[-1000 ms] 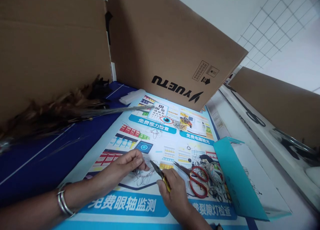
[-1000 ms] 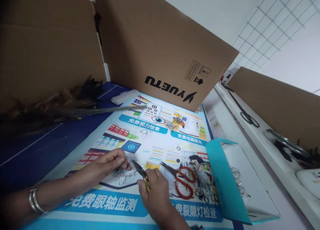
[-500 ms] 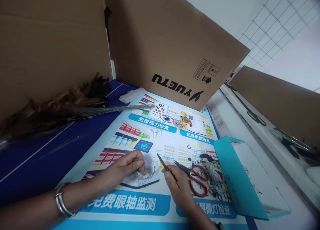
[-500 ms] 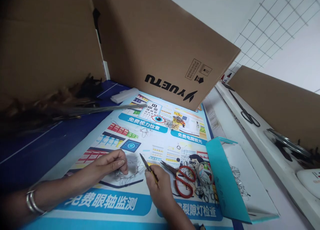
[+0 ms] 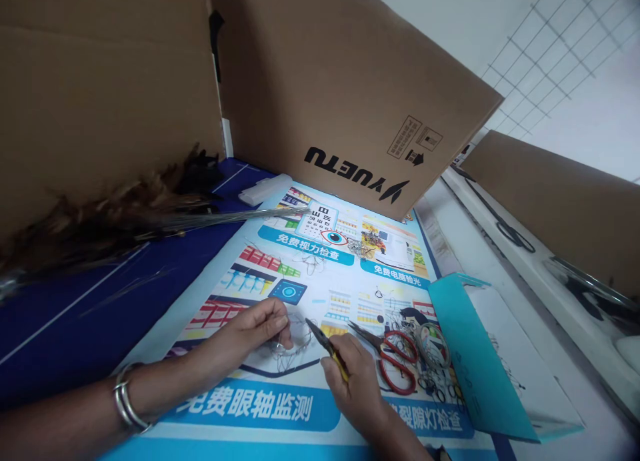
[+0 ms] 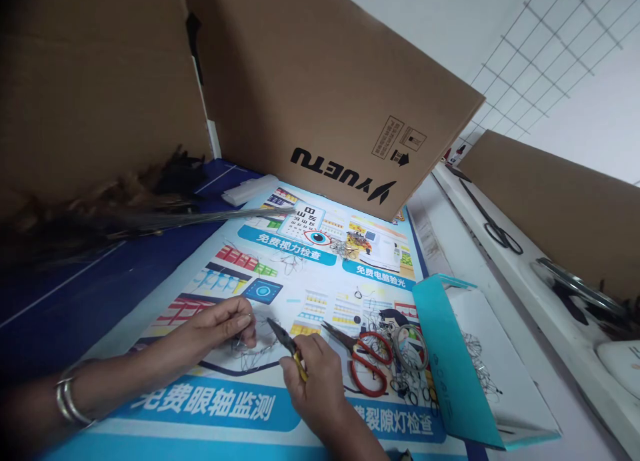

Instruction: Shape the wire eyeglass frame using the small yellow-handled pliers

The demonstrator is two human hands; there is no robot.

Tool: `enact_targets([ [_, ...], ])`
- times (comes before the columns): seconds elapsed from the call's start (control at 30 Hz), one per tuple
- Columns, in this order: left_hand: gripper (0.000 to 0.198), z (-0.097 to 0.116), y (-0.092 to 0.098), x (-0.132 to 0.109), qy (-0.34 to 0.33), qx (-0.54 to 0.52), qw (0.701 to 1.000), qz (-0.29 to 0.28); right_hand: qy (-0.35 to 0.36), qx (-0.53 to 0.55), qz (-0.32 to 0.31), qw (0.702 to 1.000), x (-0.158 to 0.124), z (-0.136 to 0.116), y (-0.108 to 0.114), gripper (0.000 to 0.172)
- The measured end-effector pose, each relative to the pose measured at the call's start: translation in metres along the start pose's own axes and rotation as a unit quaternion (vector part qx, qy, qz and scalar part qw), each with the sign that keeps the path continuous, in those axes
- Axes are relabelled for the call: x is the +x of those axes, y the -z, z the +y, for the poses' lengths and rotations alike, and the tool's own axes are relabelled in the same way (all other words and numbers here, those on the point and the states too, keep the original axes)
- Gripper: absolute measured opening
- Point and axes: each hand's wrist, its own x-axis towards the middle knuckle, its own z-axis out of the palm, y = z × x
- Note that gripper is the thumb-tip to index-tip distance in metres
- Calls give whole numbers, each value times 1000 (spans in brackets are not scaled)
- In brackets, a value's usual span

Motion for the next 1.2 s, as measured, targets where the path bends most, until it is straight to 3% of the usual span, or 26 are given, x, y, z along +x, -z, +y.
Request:
enact_targets([
  [0.37, 27, -1, -2, 1, 15, -12, 1000, -20, 96, -170, 42, 980, -2, 0, -4, 25],
  [0.63, 26, -2, -3, 1, 12, -34, 999, -30, 105, -223, 3, 969, 1, -7, -1, 23],
  [0.93, 26, 0, -3, 1, 13, -17, 999, -27, 106, -169, 52, 979, -2, 1, -5, 27],
  [1.2, 25, 1, -3, 0, 43, -27, 998, -39, 87, -146, 47, 984, -3, 3, -5, 26],
])
